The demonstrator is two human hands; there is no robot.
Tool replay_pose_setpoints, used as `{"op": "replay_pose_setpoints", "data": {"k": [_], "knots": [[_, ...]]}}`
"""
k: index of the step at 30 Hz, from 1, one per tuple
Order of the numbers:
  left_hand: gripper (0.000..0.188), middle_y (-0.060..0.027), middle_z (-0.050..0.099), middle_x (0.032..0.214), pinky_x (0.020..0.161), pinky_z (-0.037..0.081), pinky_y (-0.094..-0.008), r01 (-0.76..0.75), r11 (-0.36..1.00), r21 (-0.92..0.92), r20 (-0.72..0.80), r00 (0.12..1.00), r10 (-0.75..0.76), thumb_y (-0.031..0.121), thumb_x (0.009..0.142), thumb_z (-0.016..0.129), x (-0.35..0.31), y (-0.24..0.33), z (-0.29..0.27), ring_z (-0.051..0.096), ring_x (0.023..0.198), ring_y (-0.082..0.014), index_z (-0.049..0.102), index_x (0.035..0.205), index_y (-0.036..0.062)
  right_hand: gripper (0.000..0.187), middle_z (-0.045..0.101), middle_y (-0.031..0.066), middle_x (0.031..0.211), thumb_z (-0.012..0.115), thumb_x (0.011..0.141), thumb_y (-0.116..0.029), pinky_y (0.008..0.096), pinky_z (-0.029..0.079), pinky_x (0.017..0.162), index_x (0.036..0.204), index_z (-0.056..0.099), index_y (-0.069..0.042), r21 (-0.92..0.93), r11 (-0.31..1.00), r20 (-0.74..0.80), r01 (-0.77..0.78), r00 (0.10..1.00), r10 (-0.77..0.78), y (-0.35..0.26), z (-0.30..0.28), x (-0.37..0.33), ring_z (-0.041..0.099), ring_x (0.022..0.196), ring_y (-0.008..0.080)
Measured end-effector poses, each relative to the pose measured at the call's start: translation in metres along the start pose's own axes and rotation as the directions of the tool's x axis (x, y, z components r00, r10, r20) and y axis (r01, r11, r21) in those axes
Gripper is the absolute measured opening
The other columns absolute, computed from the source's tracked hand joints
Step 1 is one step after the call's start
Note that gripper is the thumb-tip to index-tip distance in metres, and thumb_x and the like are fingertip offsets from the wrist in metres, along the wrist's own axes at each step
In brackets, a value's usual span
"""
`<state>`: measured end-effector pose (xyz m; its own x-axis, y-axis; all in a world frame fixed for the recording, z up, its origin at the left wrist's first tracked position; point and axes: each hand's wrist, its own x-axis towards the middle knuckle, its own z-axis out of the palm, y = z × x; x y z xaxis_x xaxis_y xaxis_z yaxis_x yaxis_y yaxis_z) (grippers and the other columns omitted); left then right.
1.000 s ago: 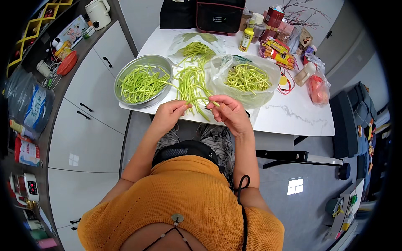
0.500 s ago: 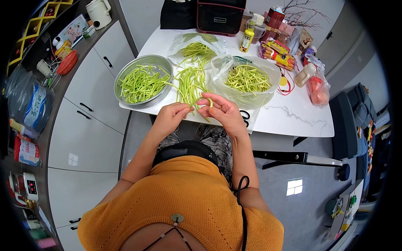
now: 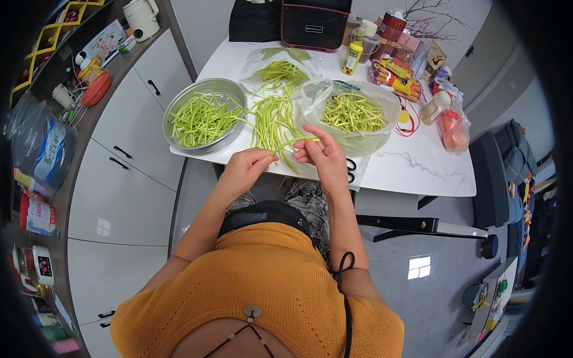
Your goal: The person prepares long green vegetable strands by hand, peeling or separating them and placing them into a bowl and a plastic bag.
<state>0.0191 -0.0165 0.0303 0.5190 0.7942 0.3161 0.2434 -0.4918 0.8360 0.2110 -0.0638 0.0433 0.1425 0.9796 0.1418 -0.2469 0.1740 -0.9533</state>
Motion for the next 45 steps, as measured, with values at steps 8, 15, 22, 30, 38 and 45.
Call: {"op": "replay_pose_setpoints", "data": {"k": [8,15,22,30,38,45], "knots": [[0.016,-0.0073,0.057,0.067,0.054,0.039,-0.0252,0.001,1.000,0.025,0.021,1.000,-0.001,0.012,0.083,0.057,0.000,0.001,0.001,0.049,0.058,-0.0122,0.063,0.090,-0.0011,0.029,0.062,0.0087,0.083,0.054,0.087,-0.009,0.0205,0.048,0.062,0.114,0.045,-0.002,0.086,0.996,-0.157,0.014,0.988,0.000,0.007,-0.003,0.005,0.058,0.067,0.0100],[0.016,-0.0032,0.057,0.066,0.051,0.038,-0.0221,0.081,0.992,-0.096,-0.020,0.996,-0.083,0.012,0.084,0.057,-0.002,-0.003,0.010,0.048,0.056,-0.0073,0.064,0.087,-0.0017,0.057,0.055,0.0033,0.071,0.055,0.083,-0.005,0.0178,0.035,0.050,0.132,0.025,-0.001,-0.025,0.999,-0.046,0.024,0.999,-0.025,0.010,0.012,0.004,0.046,0.055,0.0062],[0.019,-0.0002,0.057,0.071,0.043,0.033,-0.0161,0.188,0.816,-0.547,-0.073,0.960,-0.270,0.015,0.089,0.050,0.006,-0.014,-0.003,0.045,0.050,-0.0031,0.061,0.096,-0.0003,0.058,0.050,-0.0009,0.064,0.054,0.084,-0.008,0.0174,0.031,0.048,0.135,0.028,-0.004,-0.301,0.948,0.163,-0.103,0.974,0.158,0.007,0.008,0.001,0.040,0.054,0.0037],[0.021,-0.0076,0.058,0.079,0.049,0.038,-0.0191,0.009,0.469,-0.883,-0.167,0.928,-0.333,0.018,0.092,0.046,0.015,-0.029,-0.025,0.049,0.054,-0.0075,0.055,0.096,-0.0010,0.041,0.060,0.0036,0.088,0.056,0.083,-0.006,0.0189,0.038,0.049,0.124,0.047,-0.007,-0.272,0.960,-0.291,0.072,0.944,-0.154,-0.016,-0.044,0.040,0.048,0.056,0.0042],[0.021,-0.0075,0.059,0.080,0.052,0.043,-0.0198,-0.025,0.392,-0.919,-0.170,0.925,-0.340,0.018,0.092,0.047,0.017,-0.033,-0.031,0.053,0.058,-0.0092,0.054,0.100,-0.0010,0.018,0.063,0.0024,0.083,0.055,0.086,-0.013,0.0196,0.042,0.054,0.099,0.063,-0.002,-0.442,0.897,0.070,0.029,0.998,0.002,0.011,-0.020,0.019,0.049,0.059,0.0054],[0.021,-0.0072,0.059,0.081,0.052,0.044,-0.0198,-0.031,0.366,-0.930,-0.168,0.923,-0.347,0.018,0.092,0.047,0.017,-0.034,-0.031,0.054,0.059,-0.0092,0.054,0.099,-0.0003,0.016,0.059,-0.0015,0.075,0.058,0.085,-0.014,0.0175,0.041,0.056,0.092,0.062,-0.001,-0.366,0.908,0.373,-0.204,0.862,0.344,0.014,0.005,0.011,0.049,0.063,0.0038]]}}
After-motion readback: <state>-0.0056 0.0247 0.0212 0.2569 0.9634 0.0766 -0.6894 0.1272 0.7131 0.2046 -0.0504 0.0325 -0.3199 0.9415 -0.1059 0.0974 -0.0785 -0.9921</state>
